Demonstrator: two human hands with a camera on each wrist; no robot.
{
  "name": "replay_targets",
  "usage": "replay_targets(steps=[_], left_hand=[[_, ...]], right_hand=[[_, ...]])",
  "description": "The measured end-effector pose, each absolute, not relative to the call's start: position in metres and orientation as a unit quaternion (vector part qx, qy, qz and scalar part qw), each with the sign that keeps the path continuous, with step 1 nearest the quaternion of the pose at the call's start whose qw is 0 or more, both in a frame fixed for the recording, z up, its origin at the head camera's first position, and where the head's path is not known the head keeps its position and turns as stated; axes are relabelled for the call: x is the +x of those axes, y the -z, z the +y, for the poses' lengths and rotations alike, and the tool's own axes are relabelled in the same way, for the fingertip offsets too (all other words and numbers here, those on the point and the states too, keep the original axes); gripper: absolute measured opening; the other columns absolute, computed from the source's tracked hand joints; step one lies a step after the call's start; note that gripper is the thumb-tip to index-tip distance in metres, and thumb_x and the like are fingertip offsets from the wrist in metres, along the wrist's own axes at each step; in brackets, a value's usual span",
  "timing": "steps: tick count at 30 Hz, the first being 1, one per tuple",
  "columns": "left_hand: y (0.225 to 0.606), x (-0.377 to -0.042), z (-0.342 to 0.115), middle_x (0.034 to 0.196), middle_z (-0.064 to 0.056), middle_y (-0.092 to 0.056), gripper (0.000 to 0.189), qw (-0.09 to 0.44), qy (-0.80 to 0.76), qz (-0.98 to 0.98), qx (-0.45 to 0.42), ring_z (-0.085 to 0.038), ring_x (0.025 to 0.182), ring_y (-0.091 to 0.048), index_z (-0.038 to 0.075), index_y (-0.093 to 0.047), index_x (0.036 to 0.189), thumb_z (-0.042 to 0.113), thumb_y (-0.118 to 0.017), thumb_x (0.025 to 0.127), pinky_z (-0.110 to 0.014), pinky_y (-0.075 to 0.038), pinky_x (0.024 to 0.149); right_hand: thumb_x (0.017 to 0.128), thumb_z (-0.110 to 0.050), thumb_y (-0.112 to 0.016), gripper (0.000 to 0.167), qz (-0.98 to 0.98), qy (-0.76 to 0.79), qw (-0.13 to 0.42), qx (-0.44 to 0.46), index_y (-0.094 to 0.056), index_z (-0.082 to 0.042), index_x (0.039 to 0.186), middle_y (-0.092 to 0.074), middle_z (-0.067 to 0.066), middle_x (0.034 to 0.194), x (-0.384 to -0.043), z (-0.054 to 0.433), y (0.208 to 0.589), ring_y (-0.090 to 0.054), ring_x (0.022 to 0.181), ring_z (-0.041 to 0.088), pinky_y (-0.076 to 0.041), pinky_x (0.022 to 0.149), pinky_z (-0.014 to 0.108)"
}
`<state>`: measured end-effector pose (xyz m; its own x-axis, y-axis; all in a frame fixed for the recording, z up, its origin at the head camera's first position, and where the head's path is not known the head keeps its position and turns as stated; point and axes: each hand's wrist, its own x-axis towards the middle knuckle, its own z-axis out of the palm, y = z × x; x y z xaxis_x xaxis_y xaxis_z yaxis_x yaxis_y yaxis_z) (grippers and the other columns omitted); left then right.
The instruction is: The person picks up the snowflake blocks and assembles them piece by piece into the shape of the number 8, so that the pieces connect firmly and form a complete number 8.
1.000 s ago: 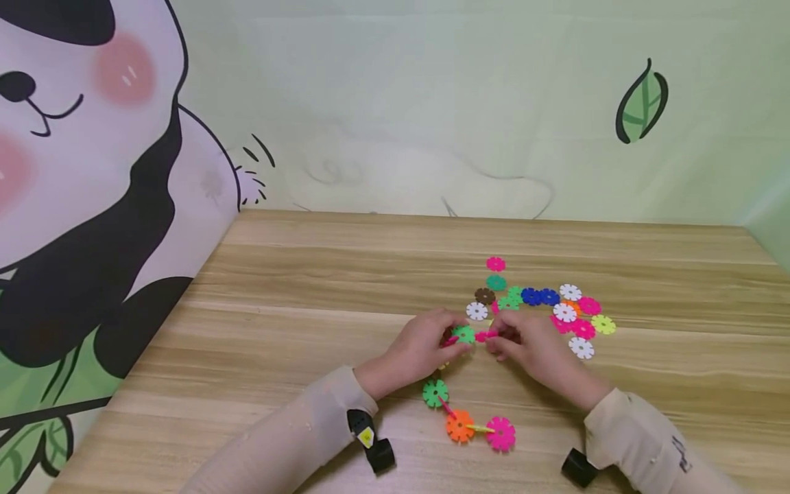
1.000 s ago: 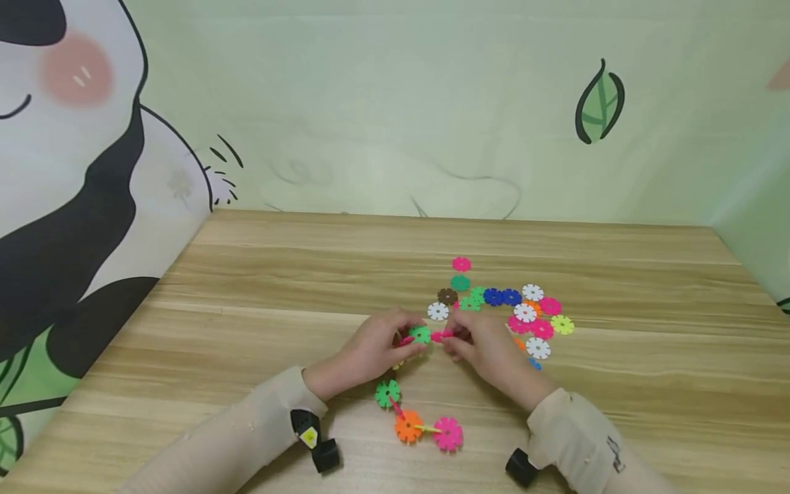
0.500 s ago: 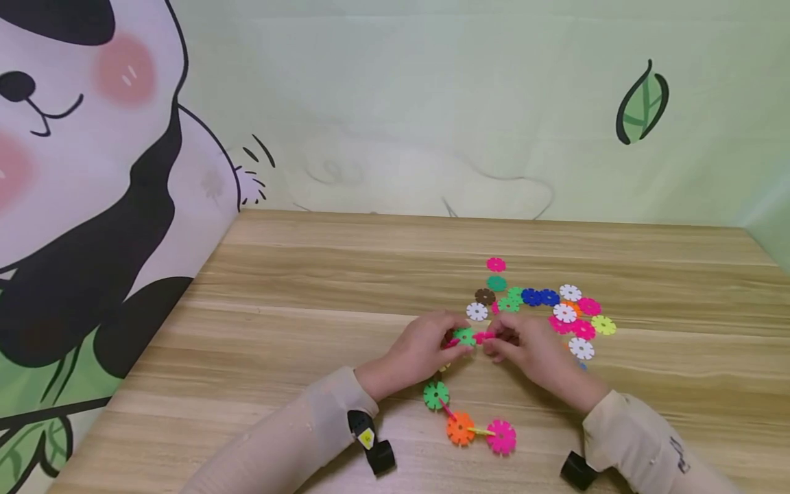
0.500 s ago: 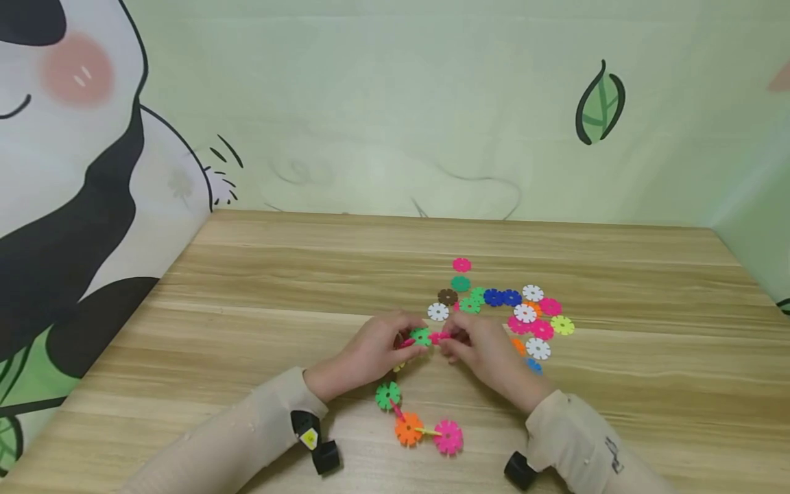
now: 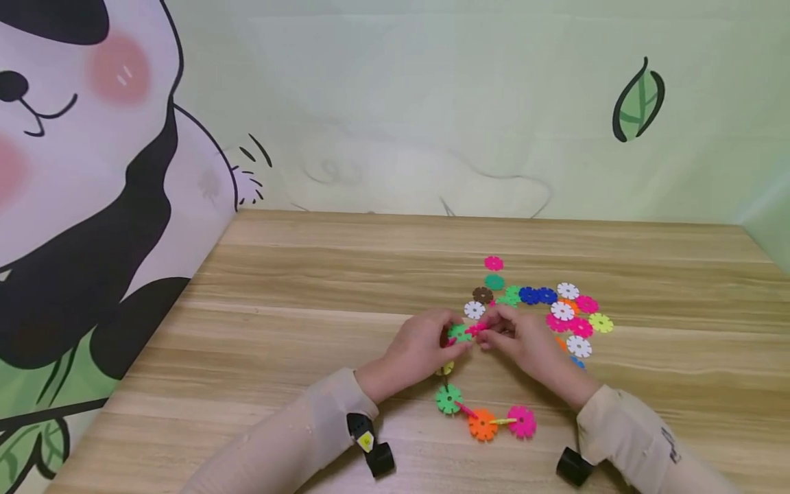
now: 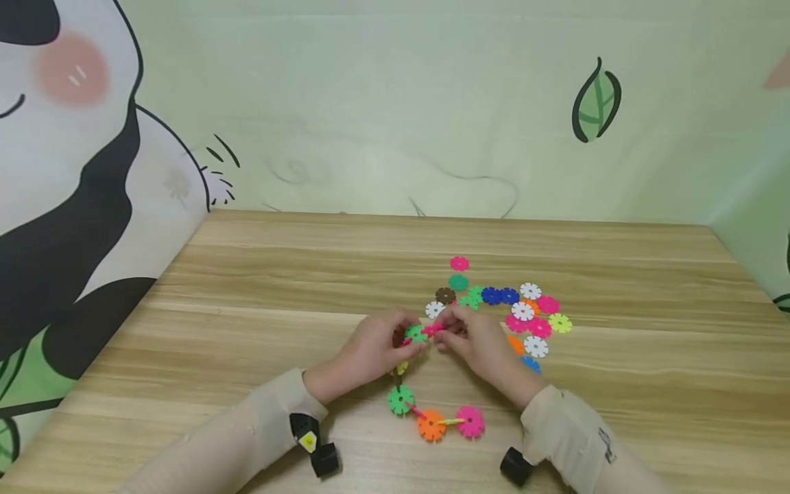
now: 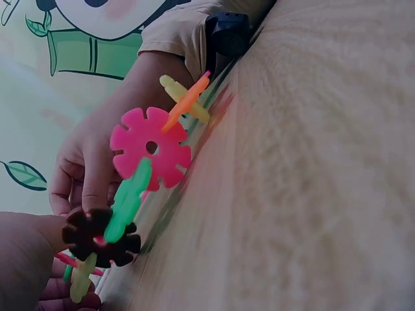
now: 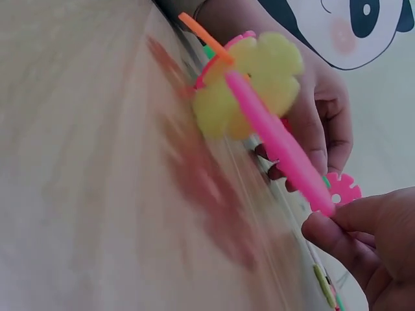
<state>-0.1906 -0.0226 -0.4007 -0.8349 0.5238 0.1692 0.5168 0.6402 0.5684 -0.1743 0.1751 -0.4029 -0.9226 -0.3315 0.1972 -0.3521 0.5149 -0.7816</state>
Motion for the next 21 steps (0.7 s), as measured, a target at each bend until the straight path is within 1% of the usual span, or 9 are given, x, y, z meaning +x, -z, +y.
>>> replay_targets(steps=[3,5,8,12,15,18,21], left_hand=[[0.4,-0.1912,-0.0241,0.081,0.002,-0.059,0.032,0.002,-0.309,0.907,0.286,-0.008,0.071,-0.047,0.01,-0.068,0.109,0.031,-0.071,0.087,-0.018,-0.038,0.062],[0.3989,-0.1914,-0.0254,0.08,0.002,-0.058,0.032,0.001,-0.304,0.908,0.288,-0.008,0.069,-0.048,0.009,-0.068,0.108,0.033,-0.07,0.087,-0.017,-0.038,0.061],[0.3974,-0.1915,-0.0273,0.085,0.0,-0.061,0.034,0.0,-0.297,0.911,0.287,-0.009,0.072,-0.052,0.009,-0.067,0.11,0.036,-0.067,0.089,-0.018,-0.042,0.063],[0.3985,-0.1932,-0.028,0.099,-0.002,-0.064,0.034,-0.01,-0.282,0.911,0.301,-0.013,0.084,-0.058,0.01,-0.065,0.115,0.034,-0.064,0.092,-0.023,-0.049,0.073],[0.4,-0.1945,-0.0273,0.105,-0.003,-0.065,0.029,-0.022,-0.269,0.908,0.321,-0.015,0.091,-0.06,0.011,-0.066,0.114,0.03,-0.064,0.092,-0.026,-0.051,0.079],[0.4004,-0.1951,-0.0264,0.105,-0.003,-0.066,0.024,-0.029,-0.265,0.905,0.332,-0.015,0.093,-0.062,0.011,-0.068,0.109,0.026,-0.066,0.091,-0.028,-0.052,0.081],[0.4,-0.1949,-0.0255,0.102,-0.003,-0.067,0.018,-0.03,-0.269,0.903,0.334,-0.016,0.091,-0.063,0.011,-0.069,0.104,0.023,-0.067,0.09,-0.029,-0.052,0.081]], right_hand=[[0.088,0.004,-0.063,0.01,-0.858,-0.477,-0.002,0.19,-0.061,0.003,0.098,-0.069,0.014,0.09,-0.1765,0.1756,0.403,-0.069,0.08,0.017,-0.057,0.071,0.02],[0.088,0.005,-0.062,0.011,-0.855,-0.483,-0.009,0.189,-0.06,0.004,0.099,-0.069,0.016,0.091,-0.1777,0.1758,0.4037,-0.07,0.08,0.018,-0.057,0.071,0.021],[0.089,0.004,-0.062,0.011,-0.858,-0.477,-0.012,0.191,-0.061,0.002,0.099,-0.07,0.015,0.092,-0.179,0.175,0.4045,-0.07,0.081,0.016,-0.057,0.072,0.021],[0.09,0.001,-0.061,0.011,-0.863,-0.466,-0.02,0.192,-0.065,-0.002,0.1,-0.071,0.012,0.092,-0.1793,0.1739,0.4046,-0.07,0.08,0.012,-0.056,0.073,0.019],[0.091,-0.001,-0.061,0.011,-0.867,-0.458,-0.025,0.193,-0.066,-0.003,0.101,-0.072,0.01,0.093,-0.1781,0.1733,0.4044,-0.07,0.08,0.01,-0.056,0.073,0.019],[0.091,-0.002,-0.062,0.012,-0.873,-0.447,-0.019,0.191,-0.066,-0.004,0.101,-0.072,0.009,0.093,-0.1765,0.173,0.4042,-0.07,0.081,0.011,-0.056,0.075,0.02],[0.089,-0.002,-0.064,0.012,-0.88,-0.435,-0.006,0.19,-0.066,-0.004,0.101,-0.073,0.007,0.092,-0.1752,0.1735,0.4042,-0.07,0.082,0.013,-0.057,0.076,0.023]])
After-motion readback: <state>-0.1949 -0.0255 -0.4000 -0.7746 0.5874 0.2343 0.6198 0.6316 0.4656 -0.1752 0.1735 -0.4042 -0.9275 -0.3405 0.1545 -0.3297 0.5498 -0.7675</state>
